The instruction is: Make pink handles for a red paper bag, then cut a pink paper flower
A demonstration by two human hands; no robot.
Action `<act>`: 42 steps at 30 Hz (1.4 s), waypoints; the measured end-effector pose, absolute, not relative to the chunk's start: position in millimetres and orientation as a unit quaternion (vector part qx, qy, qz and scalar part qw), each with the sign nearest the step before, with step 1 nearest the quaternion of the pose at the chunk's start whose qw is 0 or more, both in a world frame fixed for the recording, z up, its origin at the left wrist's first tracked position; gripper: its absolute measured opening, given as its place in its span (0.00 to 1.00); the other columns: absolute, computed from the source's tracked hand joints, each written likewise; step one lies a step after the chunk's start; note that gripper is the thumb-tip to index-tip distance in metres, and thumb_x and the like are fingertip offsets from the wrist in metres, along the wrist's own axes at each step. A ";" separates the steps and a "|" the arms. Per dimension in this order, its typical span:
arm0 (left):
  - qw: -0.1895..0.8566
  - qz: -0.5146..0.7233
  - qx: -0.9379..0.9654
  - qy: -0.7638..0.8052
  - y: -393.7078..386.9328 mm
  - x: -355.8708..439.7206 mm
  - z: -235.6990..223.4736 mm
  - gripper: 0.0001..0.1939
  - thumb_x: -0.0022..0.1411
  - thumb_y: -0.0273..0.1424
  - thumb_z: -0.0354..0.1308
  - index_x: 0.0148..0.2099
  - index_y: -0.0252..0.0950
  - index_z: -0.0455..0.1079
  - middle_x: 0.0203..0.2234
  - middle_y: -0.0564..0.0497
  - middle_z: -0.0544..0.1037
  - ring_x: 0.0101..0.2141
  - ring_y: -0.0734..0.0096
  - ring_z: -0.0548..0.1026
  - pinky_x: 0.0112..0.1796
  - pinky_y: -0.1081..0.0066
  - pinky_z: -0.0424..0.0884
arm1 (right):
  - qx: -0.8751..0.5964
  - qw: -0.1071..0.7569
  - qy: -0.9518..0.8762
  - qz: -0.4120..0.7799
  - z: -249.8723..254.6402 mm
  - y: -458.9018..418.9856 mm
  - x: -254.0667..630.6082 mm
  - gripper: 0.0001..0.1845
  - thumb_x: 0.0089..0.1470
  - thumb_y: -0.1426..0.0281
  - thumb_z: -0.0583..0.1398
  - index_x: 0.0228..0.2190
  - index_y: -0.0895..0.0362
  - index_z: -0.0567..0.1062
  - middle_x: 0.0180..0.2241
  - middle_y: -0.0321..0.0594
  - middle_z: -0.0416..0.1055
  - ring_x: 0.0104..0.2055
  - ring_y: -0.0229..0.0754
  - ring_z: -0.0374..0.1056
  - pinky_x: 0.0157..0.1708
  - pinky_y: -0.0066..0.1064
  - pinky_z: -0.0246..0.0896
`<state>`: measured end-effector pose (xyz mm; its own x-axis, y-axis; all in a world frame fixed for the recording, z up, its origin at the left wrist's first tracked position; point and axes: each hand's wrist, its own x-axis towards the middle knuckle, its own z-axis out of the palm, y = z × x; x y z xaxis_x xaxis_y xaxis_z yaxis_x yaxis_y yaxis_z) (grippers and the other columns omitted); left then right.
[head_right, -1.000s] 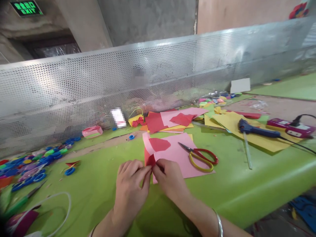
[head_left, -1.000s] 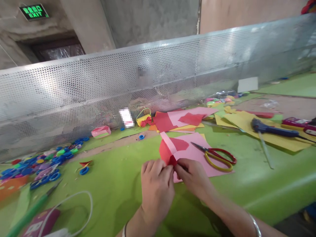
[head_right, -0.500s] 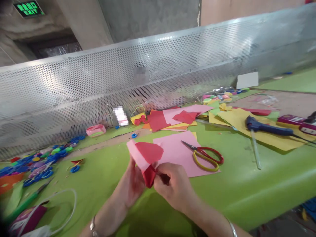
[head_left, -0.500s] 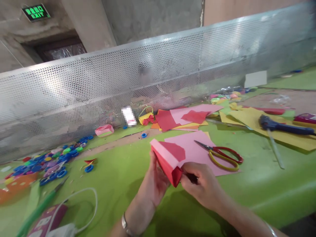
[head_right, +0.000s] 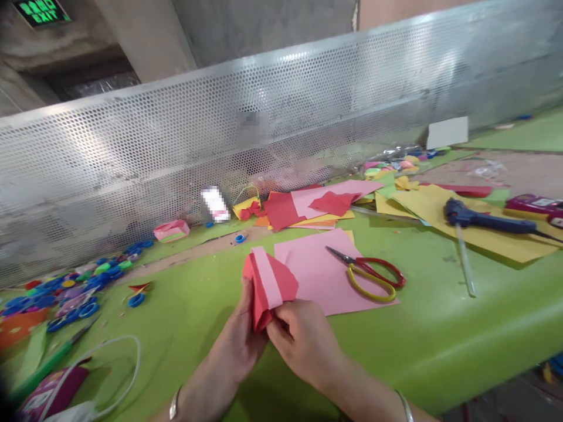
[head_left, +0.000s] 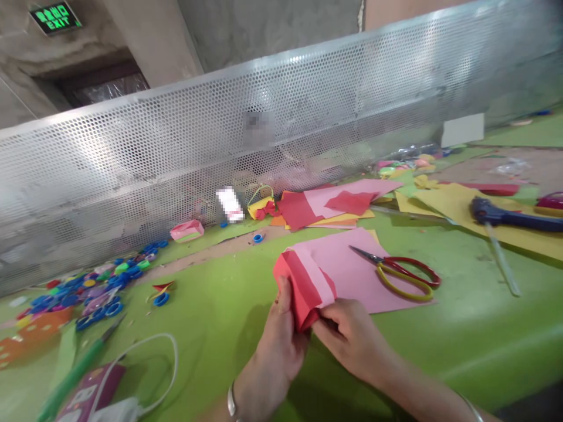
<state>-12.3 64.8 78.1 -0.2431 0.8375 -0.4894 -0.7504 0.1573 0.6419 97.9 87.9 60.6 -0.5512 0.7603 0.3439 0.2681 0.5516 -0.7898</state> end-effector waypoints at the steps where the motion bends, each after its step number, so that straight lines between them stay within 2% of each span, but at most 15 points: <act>1: 0.617 0.649 0.048 0.442 63.9 -10.9 78.4 0.24 0.63 0.43 0.52 0.53 0.30 0.68 0.38 0.40 0.80 0.42 0.59 0.77 0.43 0.68 0.73 | -0.313 0.359 -0.807 0.348 61.3 87.1 98.4 0.17 0.51 0.72 0.51 0.14 0.56 0.57 0.12 0.31 0.58 0.16 0.31 0.50 0.18 0.24 0.41; 4: 0.625 0.648 0.042 0.434 61.7 -7.1 80.7 0.23 0.63 0.42 0.53 0.50 0.28 0.70 0.36 0.40 0.80 0.40 0.58 0.78 0.41 0.67 0.74 | -0.324 0.381 -0.795 0.342 62.5 84.4 99.3 0.18 0.50 0.71 0.51 0.12 0.55 0.53 0.11 0.30 0.53 0.15 0.31 0.47 0.17 0.25 0.39; 7: 0.630 0.645 0.037 0.431 61.4 -6.0 82.2 0.20 0.64 0.40 0.52 0.48 0.28 0.71 0.36 0.41 0.80 0.37 0.61 0.78 0.39 0.67 0.74 | -0.358 0.386 -0.771 0.358 62.3 82.6 97.7 0.18 0.50 0.69 0.52 0.13 0.55 0.53 0.12 0.30 0.53 0.15 0.32 0.47 0.17 0.26 0.38; 12: 0.610 0.653 0.027 0.447 62.5 -10.1 83.0 0.18 0.63 0.41 0.55 0.43 0.29 0.72 0.34 0.43 0.80 0.31 0.67 0.77 0.35 0.71 0.73 | -0.366 0.353 -0.747 0.429 64.5 82.5 93.2 0.17 0.53 0.67 0.51 0.16 0.56 0.63 0.14 0.32 0.57 0.16 0.33 0.50 0.17 0.25 0.42; 17: 0.607 0.636 0.055 0.474 62.2 -13.4 86.1 0.22 0.60 0.47 0.55 0.37 0.30 0.71 0.24 0.48 0.78 0.23 0.71 0.74 0.27 0.73 0.70 | -0.344 0.300 -0.695 0.555 69.5 80.1 94.8 0.10 0.51 0.66 0.55 0.23 0.57 0.71 0.17 0.31 0.61 0.18 0.34 0.56 0.17 0.24 0.49; 20: 0.616 0.626 0.063 0.474 62.2 -14.0 84.2 0.22 0.57 0.48 0.57 0.35 0.31 0.71 0.22 0.49 0.77 0.22 0.71 0.74 0.27 0.72 0.70 | -0.342 0.288 -0.679 0.583 68.7 77.9 95.3 0.14 0.53 0.64 0.54 0.20 0.56 0.67 0.16 0.30 0.58 0.17 0.34 0.57 0.17 0.24 0.49; 24: 0.609 0.636 0.059 0.471 63.3 -14.6 80.3 0.20 0.58 0.46 0.58 0.38 0.31 0.71 0.26 0.48 0.78 0.24 0.71 0.74 0.29 0.71 0.71 | -0.357 0.304 -0.683 0.560 66.6 75.5 92.7 0.17 0.55 0.62 0.52 0.18 0.55 0.61 0.14 0.29 0.55 0.15 0.32 0.55 0.15 0.24 0.45; 29: 0.594 0.640 0.061 0.483 64.5 -14.4 82.4 0.19 0.58 0.44 0.59 0.37 0.30 0.72 0.27 0.48 0.78 0.25 0.70 0.74 0.31 0.70 0.72 | -0.358 0.355 -0.703 0.502 66.8 77.3 89.7 0.19 0.55 0.66 0.50 0.15 0.54 0.54 0.13 0.28 0.50 0.14 0.31 0.49 0.14 0.24 0.41; 33: 0.599 0.644 0.058 0.473 63.5 -13.6 82.4 0.16 0.60 0.41 0.58 0.38 0.32 0.73 0.26 0.49 0.78 0.28 0.68 0.76 0.34 0.70 0.71 | -0.377 0.401 -0.726 0.413 67.9 79.7 86.1 0.19 0.49 0.71 0.51 0.14 0.54 0.49 0.13 0.28 0.46 0.16 0.30 0.43 0.15 0.25 0.36; 36: 0.628 0.626 0.057 0.459 63.7 -14.8 81.9 0.17 0.60 0.42 0.57 0.39 0.32 0.74 0.24 0.50 0.77 0.29 0.68 0.76 0.34 0.70 0.71 | -0.382 0.398 -0.746 0.375 68.9 76.7 81.3 0.17 0.50 0.73 0.51 0.14 0.55 0.54 0.13 0.30 0.54 0.16 0.30 0.47 0.16 0.25 0.39; 39: 0.638 0.618 0.037 0.458 66.2 -19.4 85.4 0.16 0.58 0.41 0.60 0.29 0.31 0.73 0.18 0.51 0.74 0.22 0.72 0.73 0.27 0.73 0.70 | -0.349 0.350 -0.800 0.339 70.3 76.2 85.7 0.16 0.54 0.71 0.53 0.16 0.57 0.66 0.16 0.33 0.65 0.18 0.32 0.56 0.18 0.25 0.47; 42: 0.615 0.652 -0.010 0.442 68.0 -27.0 92.4 0.19 0.63 0.35 0.56 0.22 0.31 0.68 0.15 0.52 0.71 0.18 0.76 0.71 0.24 0.75 0.70 | -0.336 0.313 -0.838 0.296 69.4 92.2 115.5 0.10 0.52 0.71 0.58 0.21 0.56 0.75 0.20 0.35 0.72 0.22 0.37 0.65 0.23 0.25 0.56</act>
